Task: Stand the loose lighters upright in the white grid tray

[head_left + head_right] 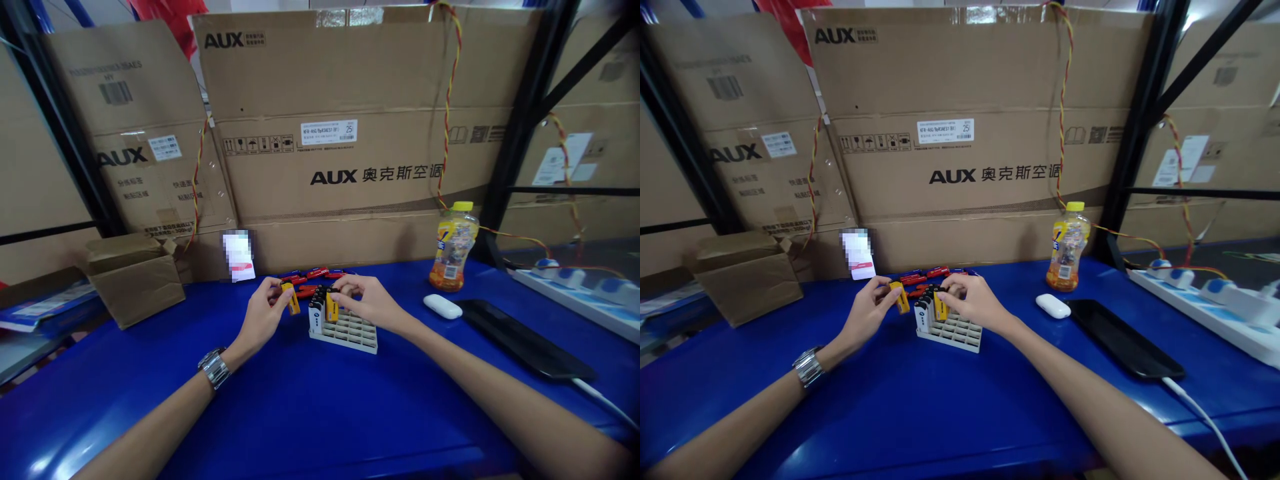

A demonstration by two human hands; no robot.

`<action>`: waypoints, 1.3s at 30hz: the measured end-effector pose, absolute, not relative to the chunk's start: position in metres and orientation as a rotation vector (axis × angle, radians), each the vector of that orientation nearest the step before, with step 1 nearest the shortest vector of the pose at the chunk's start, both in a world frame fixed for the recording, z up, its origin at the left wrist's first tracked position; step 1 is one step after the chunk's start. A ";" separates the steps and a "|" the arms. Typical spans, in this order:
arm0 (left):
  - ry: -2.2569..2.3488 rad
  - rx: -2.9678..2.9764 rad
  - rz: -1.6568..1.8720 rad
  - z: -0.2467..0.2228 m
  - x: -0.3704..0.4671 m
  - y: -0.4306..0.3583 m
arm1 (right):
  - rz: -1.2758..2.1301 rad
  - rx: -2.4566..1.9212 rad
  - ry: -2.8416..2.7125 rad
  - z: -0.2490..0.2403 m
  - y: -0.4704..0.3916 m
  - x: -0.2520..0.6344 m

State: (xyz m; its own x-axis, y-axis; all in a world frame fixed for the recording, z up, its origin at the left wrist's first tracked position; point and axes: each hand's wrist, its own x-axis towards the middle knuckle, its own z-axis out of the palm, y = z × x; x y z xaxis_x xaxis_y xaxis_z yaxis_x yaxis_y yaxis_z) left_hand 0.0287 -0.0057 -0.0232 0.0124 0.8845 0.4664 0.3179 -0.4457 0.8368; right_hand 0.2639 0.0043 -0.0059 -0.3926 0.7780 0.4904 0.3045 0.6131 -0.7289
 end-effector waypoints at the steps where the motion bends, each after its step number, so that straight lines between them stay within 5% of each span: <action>1: 1.239 1.815 1.460 -0.021 0.029 -0.007 | 0.678 -0.859 -1.977 -0.007 0.005 0.264; 18: 1.055 2.300 1.547 0.014 0.060 -0.047 | 0.266 -0.808 -2.174 -0.010 -0.002 0.259; 39: 0.812 2.930 1.239 -0.008 0.070 -0.026 | 0.329 -0.793 -2.149 -0.001 0.002 0.273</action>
State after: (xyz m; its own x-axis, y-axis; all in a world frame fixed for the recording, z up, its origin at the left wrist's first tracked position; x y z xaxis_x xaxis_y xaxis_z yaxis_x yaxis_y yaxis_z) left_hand 0.0700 -0.0260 -0.0078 0.5951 0.3858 0.7050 0.4924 -0.8683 0.0595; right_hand 0.2729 0.0024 -0.0005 -0.4800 0.6380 0.6021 0.4286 0.7695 -0.4735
